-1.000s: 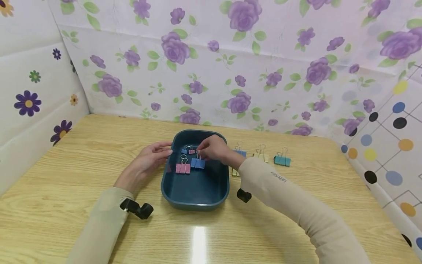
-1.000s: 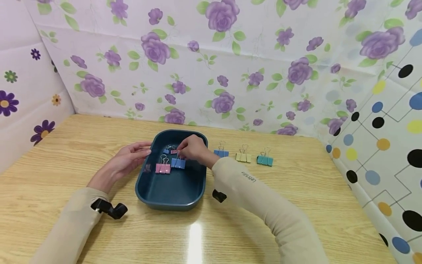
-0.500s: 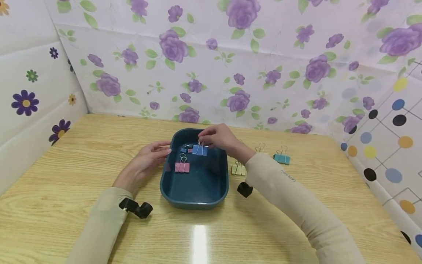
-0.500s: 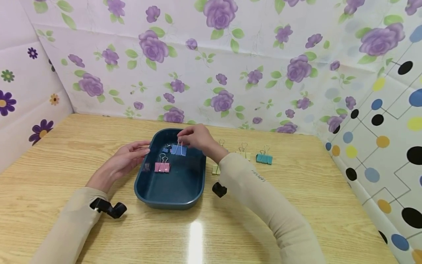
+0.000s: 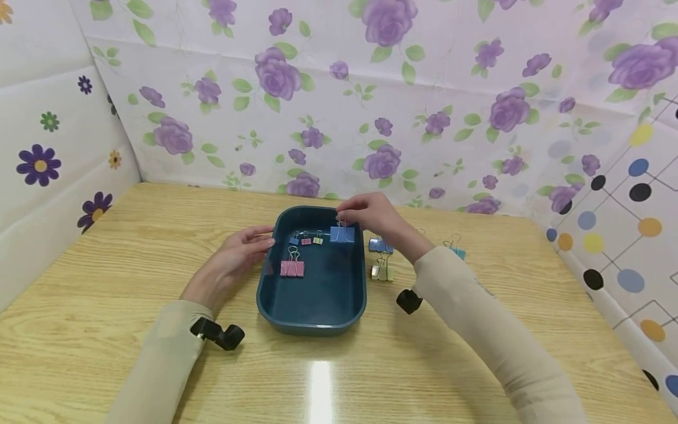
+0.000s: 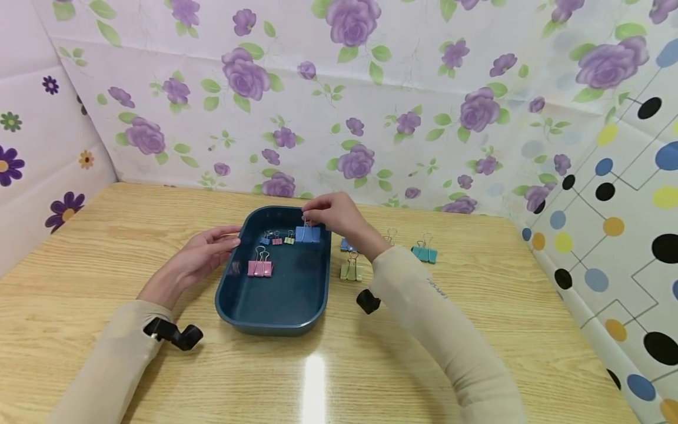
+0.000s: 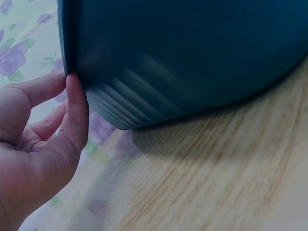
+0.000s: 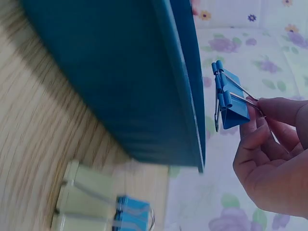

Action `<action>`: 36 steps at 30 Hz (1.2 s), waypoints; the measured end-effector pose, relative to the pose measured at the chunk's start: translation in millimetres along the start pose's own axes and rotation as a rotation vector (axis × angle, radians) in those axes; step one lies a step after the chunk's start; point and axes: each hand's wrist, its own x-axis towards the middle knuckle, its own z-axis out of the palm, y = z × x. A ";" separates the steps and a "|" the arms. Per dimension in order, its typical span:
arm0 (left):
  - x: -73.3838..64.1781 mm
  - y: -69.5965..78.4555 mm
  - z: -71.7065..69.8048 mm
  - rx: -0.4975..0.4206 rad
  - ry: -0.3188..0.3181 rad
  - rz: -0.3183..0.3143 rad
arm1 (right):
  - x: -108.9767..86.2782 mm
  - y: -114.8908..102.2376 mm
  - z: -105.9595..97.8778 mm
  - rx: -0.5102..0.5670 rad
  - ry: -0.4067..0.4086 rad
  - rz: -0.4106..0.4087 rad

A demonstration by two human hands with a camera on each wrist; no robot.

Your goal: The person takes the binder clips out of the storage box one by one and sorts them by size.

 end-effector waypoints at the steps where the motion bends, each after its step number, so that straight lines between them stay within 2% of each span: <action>1: 0.0 -0.2 -0.1 0.002 -0.001 0.001 | -0.9 2.7 -3.4 0.008 0.003 -0.001; 7: 0.0 -0.2 -0.8 0.001 0.001 0.009 | -6.9 19.2 -24.3 0.043 0.021 0.012; 15: -1.4 1.6 -0.7 -0.022 0.001 0.015 | -20.0 39.7 -51.0 0.015 0.032 0.026; 22: -1.5 2.7 0.3 -0.045 0.002 0.018 | -33.1 58.8 -72.2 0.022 0.060 0.073; 28: 0.1 1.4 1.1 -0.039 0.005 0.004 | -48.3 76.2 -83.2 0.003 0.057 0.108; 36: -1.1 1.7 2.1 -0.045 0.004 0.002 | -64.8 97.4 -88.1 -0.019 0.032 0.167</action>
